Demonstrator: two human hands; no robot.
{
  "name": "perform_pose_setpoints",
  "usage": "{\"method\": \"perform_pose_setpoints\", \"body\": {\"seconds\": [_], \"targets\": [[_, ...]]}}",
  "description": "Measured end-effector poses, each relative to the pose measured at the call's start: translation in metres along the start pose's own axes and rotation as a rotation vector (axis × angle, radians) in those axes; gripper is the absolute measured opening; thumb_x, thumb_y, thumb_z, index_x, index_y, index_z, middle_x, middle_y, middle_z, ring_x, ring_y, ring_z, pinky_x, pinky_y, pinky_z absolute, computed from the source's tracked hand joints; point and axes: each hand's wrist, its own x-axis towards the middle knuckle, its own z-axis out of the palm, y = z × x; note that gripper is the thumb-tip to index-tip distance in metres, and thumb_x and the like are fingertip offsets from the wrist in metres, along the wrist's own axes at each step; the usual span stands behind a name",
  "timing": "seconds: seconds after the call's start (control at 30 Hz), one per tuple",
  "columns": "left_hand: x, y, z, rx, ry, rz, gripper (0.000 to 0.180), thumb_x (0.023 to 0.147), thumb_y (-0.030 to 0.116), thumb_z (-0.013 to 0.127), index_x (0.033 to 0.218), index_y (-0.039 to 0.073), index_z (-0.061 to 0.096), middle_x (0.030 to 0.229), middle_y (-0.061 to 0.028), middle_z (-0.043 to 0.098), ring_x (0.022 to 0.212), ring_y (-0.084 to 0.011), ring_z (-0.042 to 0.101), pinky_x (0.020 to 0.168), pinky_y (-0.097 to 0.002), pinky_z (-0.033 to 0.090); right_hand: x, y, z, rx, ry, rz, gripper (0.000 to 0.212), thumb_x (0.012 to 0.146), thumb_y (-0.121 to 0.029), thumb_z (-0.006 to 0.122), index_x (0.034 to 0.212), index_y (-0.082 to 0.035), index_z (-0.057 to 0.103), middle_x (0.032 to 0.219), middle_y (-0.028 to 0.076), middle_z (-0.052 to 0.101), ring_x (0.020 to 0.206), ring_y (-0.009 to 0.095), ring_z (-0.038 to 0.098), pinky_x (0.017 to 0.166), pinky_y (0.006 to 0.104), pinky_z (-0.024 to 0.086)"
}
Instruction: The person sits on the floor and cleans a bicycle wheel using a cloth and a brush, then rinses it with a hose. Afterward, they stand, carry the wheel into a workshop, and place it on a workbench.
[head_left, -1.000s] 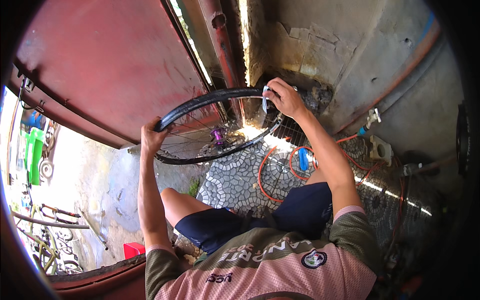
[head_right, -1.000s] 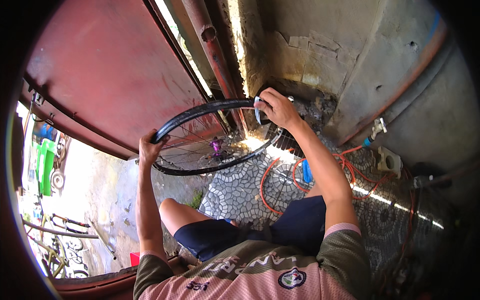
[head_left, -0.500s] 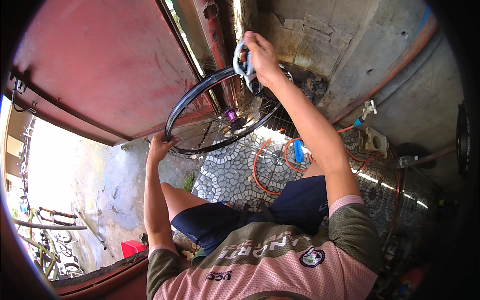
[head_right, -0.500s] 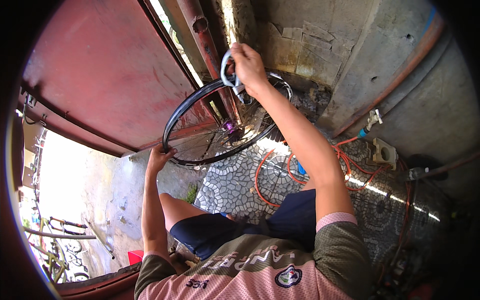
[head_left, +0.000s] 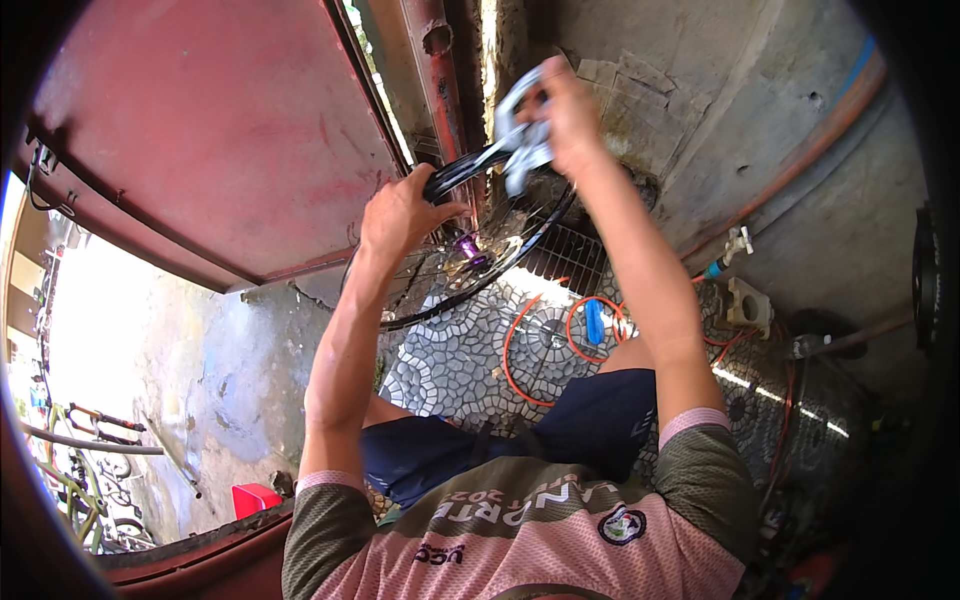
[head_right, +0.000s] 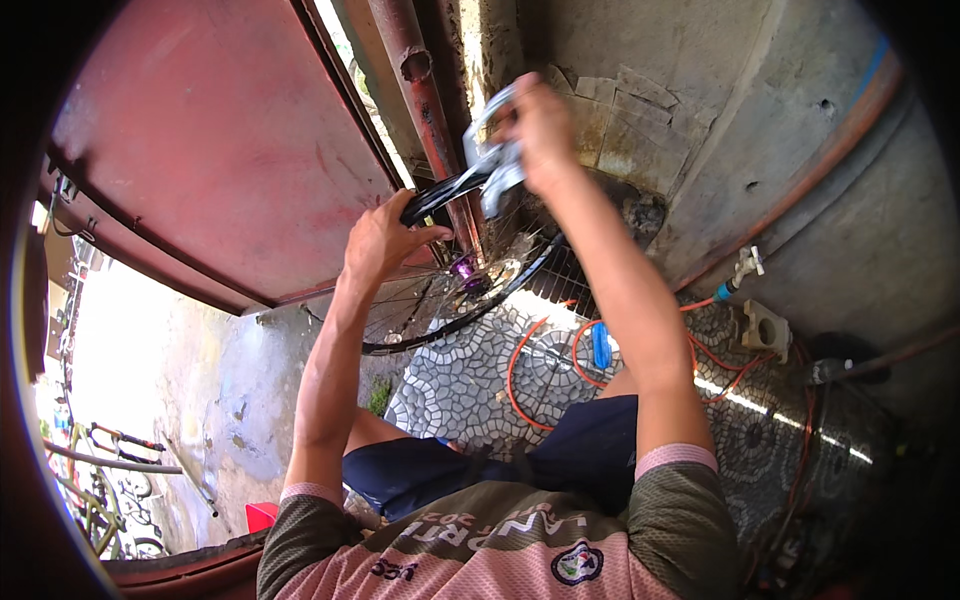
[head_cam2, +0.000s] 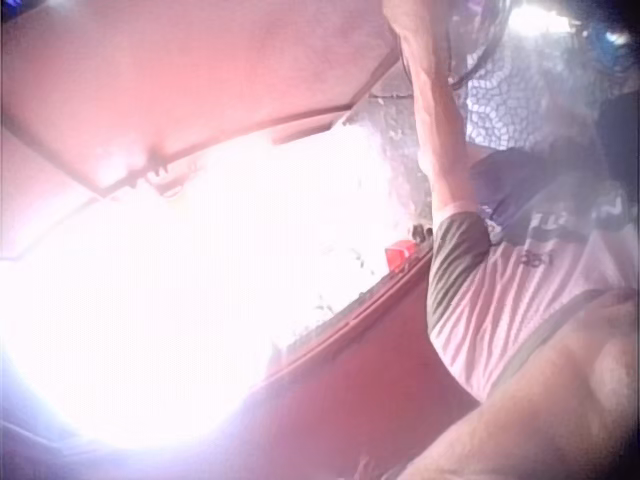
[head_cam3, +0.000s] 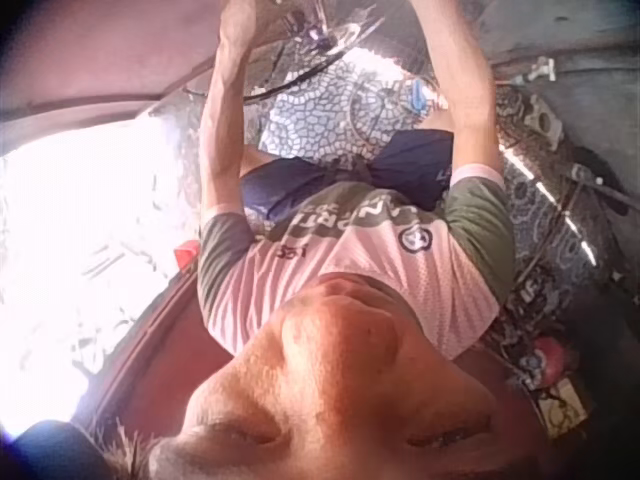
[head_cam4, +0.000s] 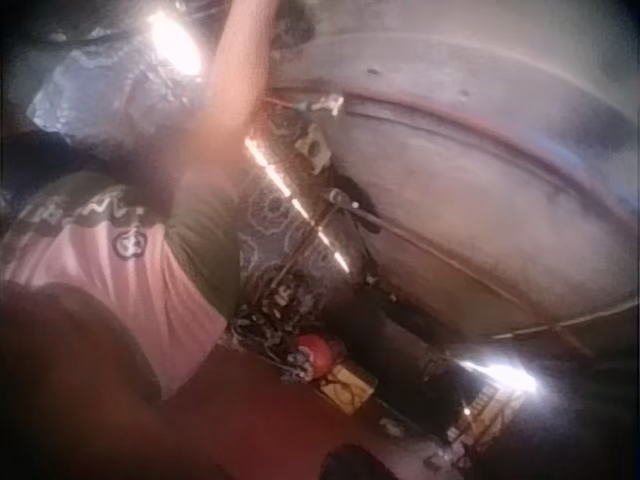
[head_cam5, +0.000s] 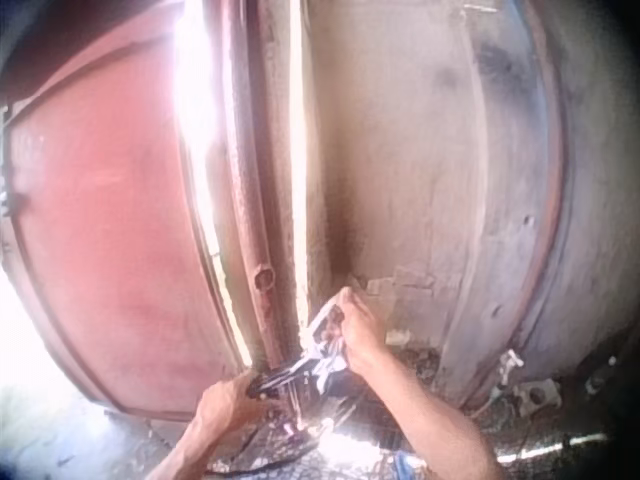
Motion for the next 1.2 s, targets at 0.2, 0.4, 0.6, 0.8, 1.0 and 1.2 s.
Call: {"method": "perform_pose_setpoints", "body": {"seconds": [0.2, 0.4, 0.6, 0.8, 1.0, 1.2], "targets": [[-0.034, -0.054, -0.017, -0.076, 0.095, 0.081, 0.056, 0.088, 0.056, 0.083, 0.116, 0.009, 0.069, 0.082, -0.0173, 0.072, 0.083, -0.0444, 0.073, 0.071, -0.0506, 0.057, 0.085, -0.083, -0.158, 0.101, 0.284, -0.092, 0.025, 0.116, -0.029, 0.050, 0.114, -0.006, 0.058, 0.084, 0.004, 0.059, 0.063, 0.018, 0.056, 0.057, 0.0379, 0.055], [-0.066, -0.119, -0.020, -0.161, 0.165, 0.094, 0.049, 0.085, 0.039, 0.091, 0.103, 0.002, 0.063, 0.083, -0.0176, 0.062, 0.072, -0.0387, 0.059, 0.069, -0.0458, 0.050, 0.097, -0.141, -0.336, -0.247, 0.705, -0.448, 0.044, 0.108, -0.045, 0.061, 0.120, -0.003, 0.067, 0.090, 0.009, 0.064, 0.071, 0.020, 0.056, 0.056, 0.0369, 0.048], [-0.082, -0.116, -0.008, -0.219, 0.126, 0.083, 0.047, 0.084, 0.033, 0.092, 0.100, 0.001, 0.062, 0.083, -0.0175, 0.062, 0.070, -0.0365, 0.058, 0.068, -0.0443, 0.049, 0.049, -0.079, -0.261, -1.154, 0.290, -0.205, 0.075, 0.087, -0.070, 0.080, 0.125, -0.006, 0.072, 0.108, 0.018, 0.076, 0.104, 0.025, 0.072, 0.090, 0.0387, 0.056], [-0.073, -0.098, -0.004, -0.204, 0.102, 0.126, 0.045, 0.085, 0.034, 0.092, 0.100, 0.002, 0.063, 0.084, -0.0163, 0.064, 0.071, -0.0360, 0.060, 0.070, -0.0443, 0.052, -0.026, -0.029, -0.151, -1.678, -0.477, 0.029, 0.101, 0.075, -0.100, 0.059, 0.108, -0.006, 0.076, 0.112, 0.020, 0.077, 0.111, 0.038, 0.074, 0.094, 0.0465, 0.057], [-0.082, -0.118, 0.002, -0.253, 0.156, 0.082, 0.046, 0.087, 0.037, 0.090, 0.099, 0.003, 0.063, 0.080, -0.0145, 0.065, 0.069, -0.0344, 0.060, 0.068, -0.0422, 0.051, -0.020, 0.002, -0.156, -1.256, -0.695, 0.016, 0.047, 0.097, -0.052, 0.078, 0.108, -0.008, 0.070, 0.088, 0.012, 0.072, 0.084, 0.024, 0.068, 0.075, 0.0436, 0.049], [-0.084, -0.134, -0.009, -0.160, 0.172, 0.080, 0.053, 0.081, 0.040, 0.094, 0.109, 0.004, 0.067, 0.098, -0.0170, 0.070, 0.085, -0.0340, 0.067, 0.077, -0.0423, 0.054, -0.024, 0.010, -0.101, -1.133, -0.716, -0.176, 0.042, 0.102, -0.047, 0.072, 0.100, -0.005, 0.067, 0.078, 0.007, 0.062, 0.073, 0.015, 0.055, 0.067, 0.0357, 0.045]]}}
